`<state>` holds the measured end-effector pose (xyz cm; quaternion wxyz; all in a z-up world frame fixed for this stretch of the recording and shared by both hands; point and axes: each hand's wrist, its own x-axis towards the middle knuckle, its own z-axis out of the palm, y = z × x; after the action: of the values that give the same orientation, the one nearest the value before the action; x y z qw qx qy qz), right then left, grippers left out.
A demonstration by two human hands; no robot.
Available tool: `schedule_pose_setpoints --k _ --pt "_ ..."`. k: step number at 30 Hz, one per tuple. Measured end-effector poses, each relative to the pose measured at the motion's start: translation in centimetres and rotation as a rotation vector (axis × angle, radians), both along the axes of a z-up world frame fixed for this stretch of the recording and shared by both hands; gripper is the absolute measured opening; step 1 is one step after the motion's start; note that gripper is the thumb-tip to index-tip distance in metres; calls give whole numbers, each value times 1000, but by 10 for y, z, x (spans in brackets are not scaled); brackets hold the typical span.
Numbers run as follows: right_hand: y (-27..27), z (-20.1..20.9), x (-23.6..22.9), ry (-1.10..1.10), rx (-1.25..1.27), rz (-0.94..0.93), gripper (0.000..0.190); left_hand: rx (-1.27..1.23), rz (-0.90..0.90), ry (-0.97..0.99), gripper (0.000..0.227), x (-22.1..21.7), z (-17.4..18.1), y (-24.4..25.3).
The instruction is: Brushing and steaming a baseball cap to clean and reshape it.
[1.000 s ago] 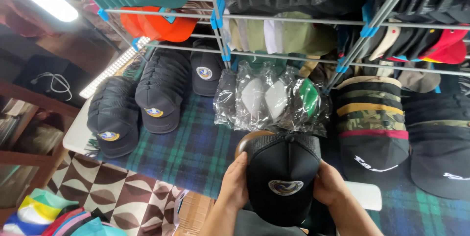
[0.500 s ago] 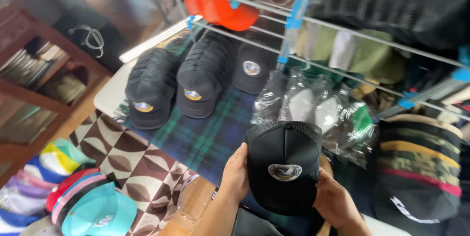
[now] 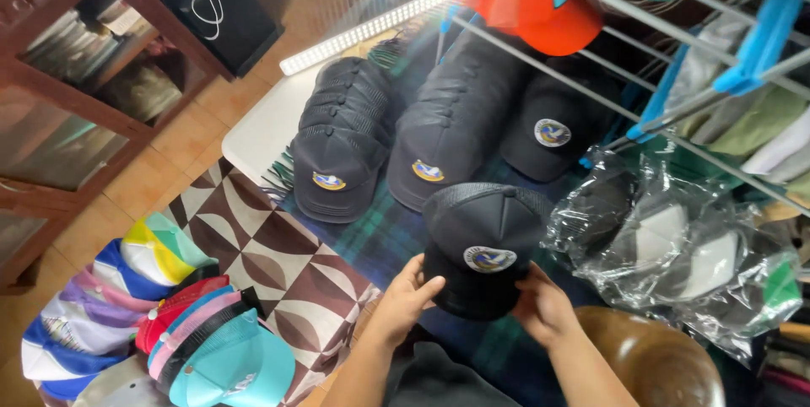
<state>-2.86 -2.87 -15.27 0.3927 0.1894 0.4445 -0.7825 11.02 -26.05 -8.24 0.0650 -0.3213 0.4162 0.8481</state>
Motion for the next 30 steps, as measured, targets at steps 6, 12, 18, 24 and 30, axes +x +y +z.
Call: schedule_pose_setpoints --k 6,12,18,24,30 --pt "-110 -26 -19 84 331 244 39 -275 149 -73 78 -16 -61 -87" --pt "-168 -23 -49 199 648 404 73 -499 43 -204 64 -60 -95 -144" --pt "-186 -45 -67 302 851 376 65 -797 -181 -338 81 -90 -129 -141" --pt "-195 -12 -76 325 848 320 62 -854 -222 -323 78 -97 -102 -129" --pt "-180 -30 -92 462 939 454 64 -833 -106 -242 74 -91 -145 -133"
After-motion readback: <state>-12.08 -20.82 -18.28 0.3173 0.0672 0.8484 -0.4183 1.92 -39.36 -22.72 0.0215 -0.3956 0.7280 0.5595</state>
